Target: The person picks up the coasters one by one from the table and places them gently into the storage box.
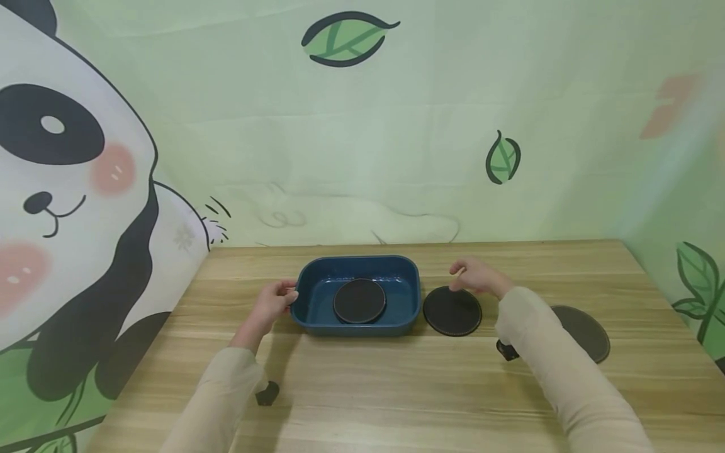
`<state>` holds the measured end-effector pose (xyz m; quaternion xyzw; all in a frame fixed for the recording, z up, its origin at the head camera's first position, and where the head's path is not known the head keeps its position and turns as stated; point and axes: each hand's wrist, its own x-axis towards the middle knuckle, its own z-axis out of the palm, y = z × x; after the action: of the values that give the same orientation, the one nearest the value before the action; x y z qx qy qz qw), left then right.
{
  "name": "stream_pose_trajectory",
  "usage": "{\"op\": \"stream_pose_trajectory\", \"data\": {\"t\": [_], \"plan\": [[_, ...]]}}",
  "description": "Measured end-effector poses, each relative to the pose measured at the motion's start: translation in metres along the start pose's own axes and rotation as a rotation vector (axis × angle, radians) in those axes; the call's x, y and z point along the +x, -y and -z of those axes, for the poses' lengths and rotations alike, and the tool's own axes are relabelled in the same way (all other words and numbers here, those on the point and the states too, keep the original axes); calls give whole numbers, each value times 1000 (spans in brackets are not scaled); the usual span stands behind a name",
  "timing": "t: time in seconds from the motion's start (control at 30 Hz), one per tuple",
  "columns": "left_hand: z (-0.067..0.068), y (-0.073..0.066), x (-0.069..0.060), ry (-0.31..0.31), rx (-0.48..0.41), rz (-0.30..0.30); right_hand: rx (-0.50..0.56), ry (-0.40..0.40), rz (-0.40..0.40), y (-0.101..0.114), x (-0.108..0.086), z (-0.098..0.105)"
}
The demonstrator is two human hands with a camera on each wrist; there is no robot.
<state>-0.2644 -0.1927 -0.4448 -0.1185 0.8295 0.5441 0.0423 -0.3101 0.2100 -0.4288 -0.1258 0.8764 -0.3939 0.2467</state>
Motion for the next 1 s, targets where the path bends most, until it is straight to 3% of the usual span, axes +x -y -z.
{"op": "stream_pose_trajectory", "data": {"t": [0.33, 0.63, 1.0], "plan": [[1, -1, -2, 6, 15, -1, -183, -58, 102, -19, 3, -5], [1, 2, 1, -4, 34, 6, -256, -58, 44, -22, 2, -12], [0, 1, 1, -15, 40, 6, -235, -52, -25, -26, 5, -13]]}}
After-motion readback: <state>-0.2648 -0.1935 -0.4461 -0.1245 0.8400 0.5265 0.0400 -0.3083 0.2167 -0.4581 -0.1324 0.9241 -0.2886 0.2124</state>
